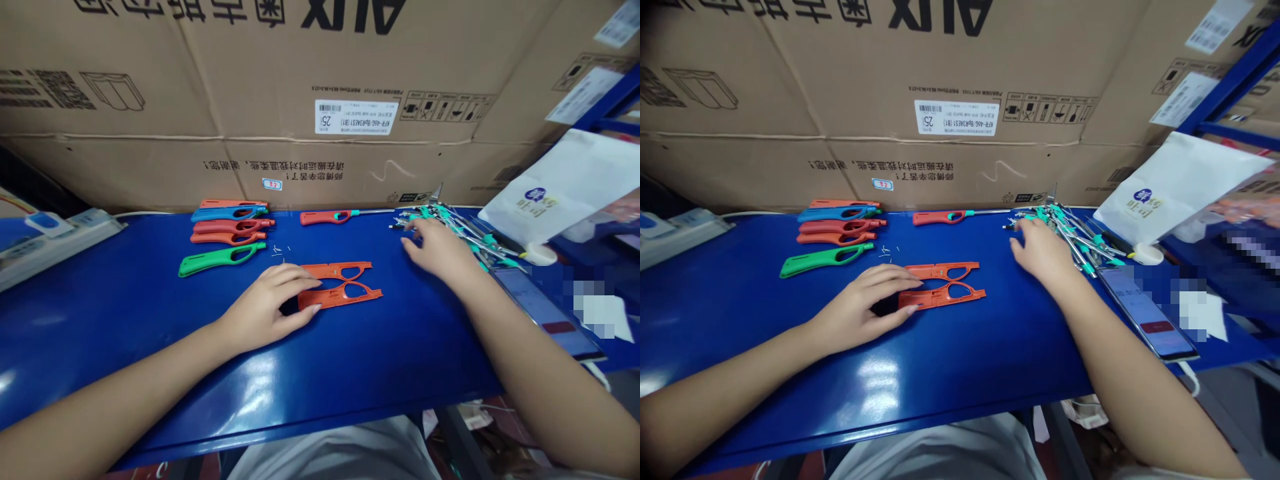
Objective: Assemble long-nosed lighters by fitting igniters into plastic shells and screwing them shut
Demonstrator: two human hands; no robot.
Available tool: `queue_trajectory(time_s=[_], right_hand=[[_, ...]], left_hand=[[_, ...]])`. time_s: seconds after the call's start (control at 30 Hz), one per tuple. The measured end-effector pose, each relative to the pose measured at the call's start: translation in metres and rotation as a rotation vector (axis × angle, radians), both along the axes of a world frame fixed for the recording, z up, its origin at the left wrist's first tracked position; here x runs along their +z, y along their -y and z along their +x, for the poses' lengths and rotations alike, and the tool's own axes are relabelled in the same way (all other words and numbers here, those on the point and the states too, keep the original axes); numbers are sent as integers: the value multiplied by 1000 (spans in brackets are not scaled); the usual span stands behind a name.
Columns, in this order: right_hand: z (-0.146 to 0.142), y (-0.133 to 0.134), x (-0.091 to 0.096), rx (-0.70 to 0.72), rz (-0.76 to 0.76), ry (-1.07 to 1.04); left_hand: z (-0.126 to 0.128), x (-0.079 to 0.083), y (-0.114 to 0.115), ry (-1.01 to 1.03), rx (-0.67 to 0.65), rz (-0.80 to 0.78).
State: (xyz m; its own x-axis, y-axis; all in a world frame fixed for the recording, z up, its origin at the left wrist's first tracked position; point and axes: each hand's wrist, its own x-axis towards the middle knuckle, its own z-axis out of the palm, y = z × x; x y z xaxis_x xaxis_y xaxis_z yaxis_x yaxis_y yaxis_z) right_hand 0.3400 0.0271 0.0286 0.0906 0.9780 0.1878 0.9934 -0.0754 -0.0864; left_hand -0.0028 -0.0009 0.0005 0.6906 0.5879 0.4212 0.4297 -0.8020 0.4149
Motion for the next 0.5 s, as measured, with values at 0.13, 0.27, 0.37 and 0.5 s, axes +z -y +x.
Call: queue_trajectory(time_s=[0.13, 0.27, 0.37, 0.5], right_hand=[[37, -13, -1, -188, -63, 98], [49, -21, -5, -248, -124, 89], [48, -23, -7, -281, -145, 68], [45, -22, -5, -281, -98, 29]], left_hand=[[0, 0, 4, -109, -77, -7], [0, 3, 4, -188, -93, -16], [-1, 5, 4, -230, -95, -49], [-2, 4, 5, -252, -101, -78]])
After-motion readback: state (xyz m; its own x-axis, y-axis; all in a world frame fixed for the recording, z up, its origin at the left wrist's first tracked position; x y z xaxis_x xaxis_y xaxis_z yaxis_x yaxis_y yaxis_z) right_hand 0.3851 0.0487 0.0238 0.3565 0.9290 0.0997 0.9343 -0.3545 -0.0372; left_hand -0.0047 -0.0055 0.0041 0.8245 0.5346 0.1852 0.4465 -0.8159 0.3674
